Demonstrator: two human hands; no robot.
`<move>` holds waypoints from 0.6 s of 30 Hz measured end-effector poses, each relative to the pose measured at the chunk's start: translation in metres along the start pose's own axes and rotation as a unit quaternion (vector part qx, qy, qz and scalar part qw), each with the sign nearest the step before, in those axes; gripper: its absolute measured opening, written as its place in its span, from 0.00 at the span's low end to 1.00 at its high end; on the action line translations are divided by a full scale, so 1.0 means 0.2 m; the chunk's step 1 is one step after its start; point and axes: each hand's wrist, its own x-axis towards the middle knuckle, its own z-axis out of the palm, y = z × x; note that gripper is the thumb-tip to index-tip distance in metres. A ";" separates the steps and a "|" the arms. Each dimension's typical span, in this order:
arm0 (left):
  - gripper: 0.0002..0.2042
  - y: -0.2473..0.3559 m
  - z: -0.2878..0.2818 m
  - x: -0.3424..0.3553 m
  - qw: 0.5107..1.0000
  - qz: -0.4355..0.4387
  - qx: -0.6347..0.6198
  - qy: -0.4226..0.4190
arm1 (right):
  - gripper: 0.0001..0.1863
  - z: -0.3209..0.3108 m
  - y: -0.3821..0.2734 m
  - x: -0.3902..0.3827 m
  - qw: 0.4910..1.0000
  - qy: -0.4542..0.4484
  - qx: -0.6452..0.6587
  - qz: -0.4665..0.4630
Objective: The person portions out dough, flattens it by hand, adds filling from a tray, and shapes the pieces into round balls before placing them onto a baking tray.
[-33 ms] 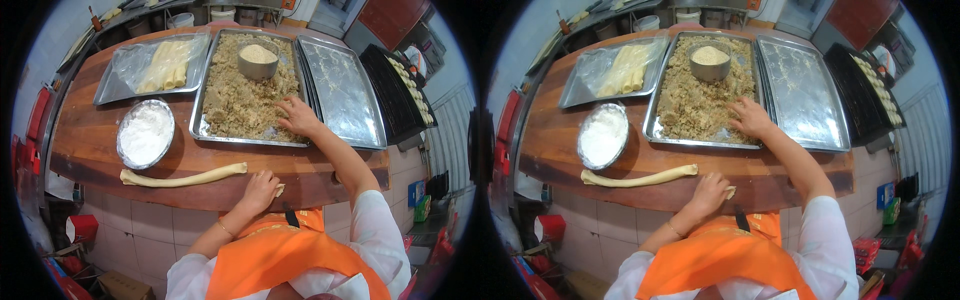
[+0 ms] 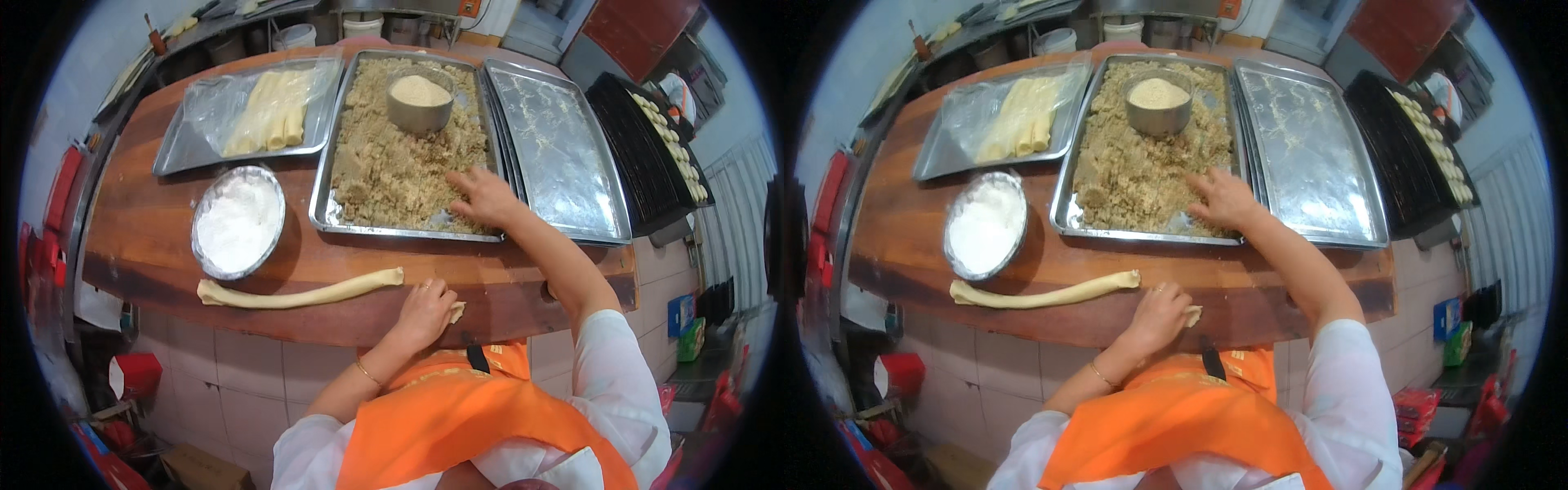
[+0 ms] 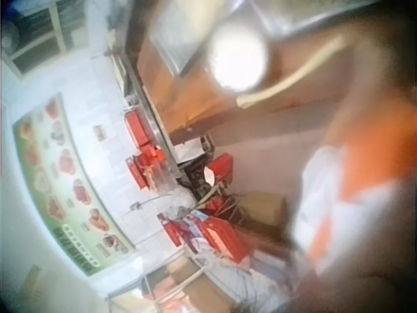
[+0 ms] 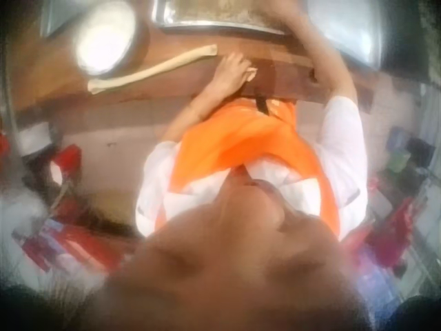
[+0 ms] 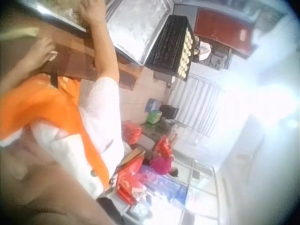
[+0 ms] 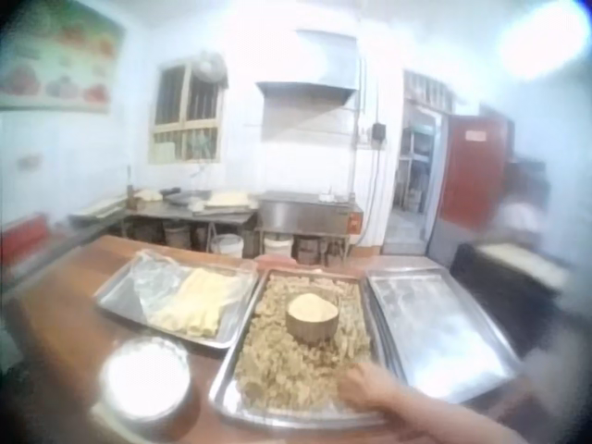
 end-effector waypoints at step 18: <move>0.10 0.00 -0.04 0.01 0.814 -0.288 -0.504 0.021 | 0.22 0.22 -0.04 0.19 0.951 0.155 0.235 0.128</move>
